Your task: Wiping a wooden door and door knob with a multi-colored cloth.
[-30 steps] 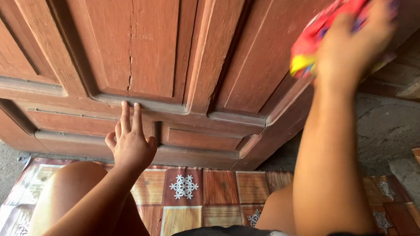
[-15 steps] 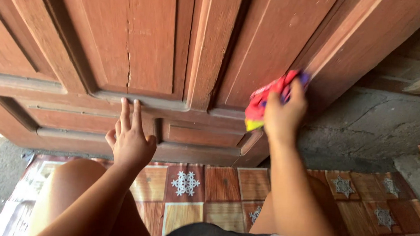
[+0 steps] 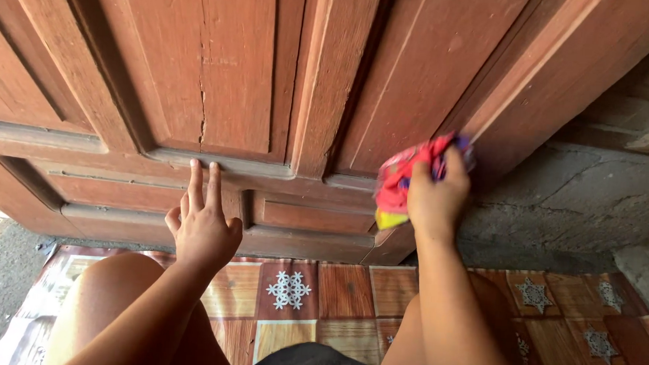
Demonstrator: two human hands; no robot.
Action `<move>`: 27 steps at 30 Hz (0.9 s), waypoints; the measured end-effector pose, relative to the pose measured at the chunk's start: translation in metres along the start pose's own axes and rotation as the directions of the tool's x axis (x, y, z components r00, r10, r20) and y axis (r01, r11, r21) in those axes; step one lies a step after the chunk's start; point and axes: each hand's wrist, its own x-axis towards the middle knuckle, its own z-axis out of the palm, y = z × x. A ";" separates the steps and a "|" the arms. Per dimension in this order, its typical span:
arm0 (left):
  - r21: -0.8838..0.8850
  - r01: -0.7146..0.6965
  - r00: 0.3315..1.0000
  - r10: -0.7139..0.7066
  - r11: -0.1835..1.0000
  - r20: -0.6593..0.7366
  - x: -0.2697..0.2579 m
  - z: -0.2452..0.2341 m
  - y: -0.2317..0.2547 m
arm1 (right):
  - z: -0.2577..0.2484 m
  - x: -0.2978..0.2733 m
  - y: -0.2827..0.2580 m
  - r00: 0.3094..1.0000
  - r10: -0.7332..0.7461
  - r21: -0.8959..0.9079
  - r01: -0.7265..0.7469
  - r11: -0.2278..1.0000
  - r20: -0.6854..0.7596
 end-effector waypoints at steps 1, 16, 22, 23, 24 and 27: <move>0.009 0.004 1.000 -0.005 1.000 0.021 0.001 -0.001 0.001 | 0.000 -0.003 0.007 0.982 0.183 0.004 -0.184 0.983 0.053; 0.049 -0.036 0.999 0.034 0.998 0.039 -0.001 -0.003 -0.005 | -0.011 0.112 -0.083 0.840 -0.454 0.010 0.478 0.878 -0.296; 0.083 -0.037 0.999 0.033 0.996 0.041 0.004 -0.009 -0.010 | 0.045 0.123 -0.129 0.786 -0.450 0.021 0.505 0.863 -0.423; 0.107 -0.048 0.998 0.044 0.993 0.048 0.003 -0.008 -0.010 | 0.051 0.116 -0.145 0.743 -0.512 -0.026 0.557 0.830 -0.431; 0.106 -0.049 0.998 0.044 0.993 0.047 0.001 -0.007 -0.012 | 0.049 0.111 -0.151 0.742 -0.513 -0.027 0.557 0.830 -0.431; 0.106 -0.053 0.997 0.046 0.993 0.063 0.001 -0.007 -0.013 | 0.033 0.109 -0.157 0.745 -0.591 -0.196 0.559 0.806 -0.308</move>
